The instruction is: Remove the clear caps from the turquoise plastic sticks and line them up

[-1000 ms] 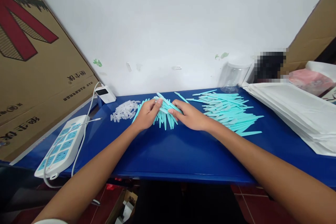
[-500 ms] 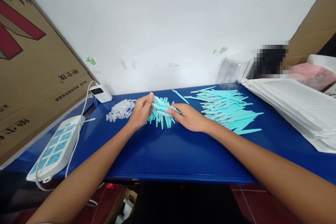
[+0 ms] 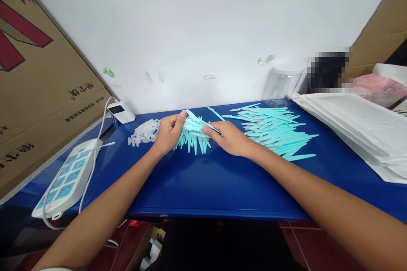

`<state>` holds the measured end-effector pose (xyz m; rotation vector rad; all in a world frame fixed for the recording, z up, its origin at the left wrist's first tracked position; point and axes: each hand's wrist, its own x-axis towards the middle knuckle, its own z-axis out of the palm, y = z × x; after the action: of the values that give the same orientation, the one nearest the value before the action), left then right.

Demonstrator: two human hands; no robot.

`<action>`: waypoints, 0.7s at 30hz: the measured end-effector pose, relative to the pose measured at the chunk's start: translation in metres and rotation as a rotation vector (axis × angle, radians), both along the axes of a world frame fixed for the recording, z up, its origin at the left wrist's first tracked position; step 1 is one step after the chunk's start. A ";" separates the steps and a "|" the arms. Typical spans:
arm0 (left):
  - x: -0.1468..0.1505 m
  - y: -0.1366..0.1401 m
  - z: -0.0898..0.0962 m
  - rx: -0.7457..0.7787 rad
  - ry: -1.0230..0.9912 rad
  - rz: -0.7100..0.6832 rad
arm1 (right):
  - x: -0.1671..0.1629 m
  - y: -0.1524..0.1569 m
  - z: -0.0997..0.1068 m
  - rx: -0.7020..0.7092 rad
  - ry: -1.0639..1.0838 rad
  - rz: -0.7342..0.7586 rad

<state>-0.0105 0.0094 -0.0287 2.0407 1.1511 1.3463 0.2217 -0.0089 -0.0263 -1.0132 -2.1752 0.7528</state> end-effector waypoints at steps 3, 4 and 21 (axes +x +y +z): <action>0.002 0.000 0.002 0.005 -0.003 0.000 | 0.001 0.000 0.004 0.001 -0.027 -0.005; 0.002 0.000 0.003 0.008 0.002 0.004 | 0.002 0.001 0.005 0.006 -0.039 -0.007; -0.014 0.011 0.011 0.004 -0.084 0.072 | 0.016 0.010 0.010 0.087 -0.109 -0.032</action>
<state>-0.0242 0.0201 -0.0180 1.9426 1.1958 1.4556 0.2374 0.0009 -0.0167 -1.0634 -2.2578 0.5951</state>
